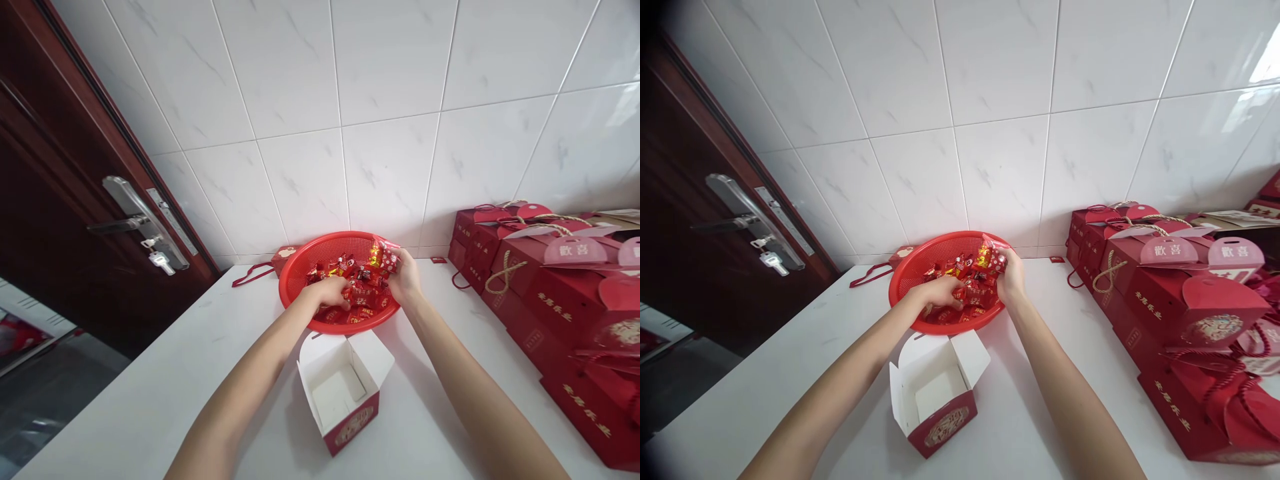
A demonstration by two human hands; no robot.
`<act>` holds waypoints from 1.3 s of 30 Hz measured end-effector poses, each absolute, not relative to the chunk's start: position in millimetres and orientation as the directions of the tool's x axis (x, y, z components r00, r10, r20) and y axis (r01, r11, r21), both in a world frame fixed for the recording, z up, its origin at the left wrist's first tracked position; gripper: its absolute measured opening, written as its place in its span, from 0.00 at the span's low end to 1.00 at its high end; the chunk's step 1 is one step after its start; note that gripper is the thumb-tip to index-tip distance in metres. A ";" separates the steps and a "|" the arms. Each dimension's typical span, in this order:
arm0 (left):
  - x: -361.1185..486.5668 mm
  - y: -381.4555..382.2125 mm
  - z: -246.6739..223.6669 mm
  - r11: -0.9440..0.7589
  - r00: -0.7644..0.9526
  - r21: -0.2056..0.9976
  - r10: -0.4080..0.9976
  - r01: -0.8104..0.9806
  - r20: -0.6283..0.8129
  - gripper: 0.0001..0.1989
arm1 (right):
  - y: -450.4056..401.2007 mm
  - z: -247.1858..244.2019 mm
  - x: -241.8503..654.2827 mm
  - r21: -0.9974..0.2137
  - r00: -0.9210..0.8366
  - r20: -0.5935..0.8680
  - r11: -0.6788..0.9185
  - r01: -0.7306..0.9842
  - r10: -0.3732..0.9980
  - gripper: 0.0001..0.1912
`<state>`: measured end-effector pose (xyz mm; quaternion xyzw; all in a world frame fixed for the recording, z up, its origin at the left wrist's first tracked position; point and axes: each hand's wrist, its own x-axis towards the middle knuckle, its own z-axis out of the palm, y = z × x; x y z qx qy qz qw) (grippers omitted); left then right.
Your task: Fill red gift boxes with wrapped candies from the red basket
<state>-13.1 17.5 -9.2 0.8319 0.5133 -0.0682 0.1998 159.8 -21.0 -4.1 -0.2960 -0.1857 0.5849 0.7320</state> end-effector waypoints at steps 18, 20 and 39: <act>-11.1 13.2 3.0 -0.423 0.451 0.674 0.881 0.606 0.147 0.21 | -18.8 -6.6 161.4 -0.659 0.228 -0.085 0.117 -0.743 0.970 0.02; -11.3 10.0 6.1 -0.422 0.450 0.706 0.878 0.569 0.163 0.17 | -19.1 -5.5 162.7 -0.659 0.226 -0.075 0.121 -0.742 0.971 0.03; -66.9 -118.0 52.3 -0.427 0.567 0.679 0.824 0.597 0.020 0.22 | -109.8 46.7 151.8 -0.867 -0.088 0.335 0.270 -0.419 0.938 0.07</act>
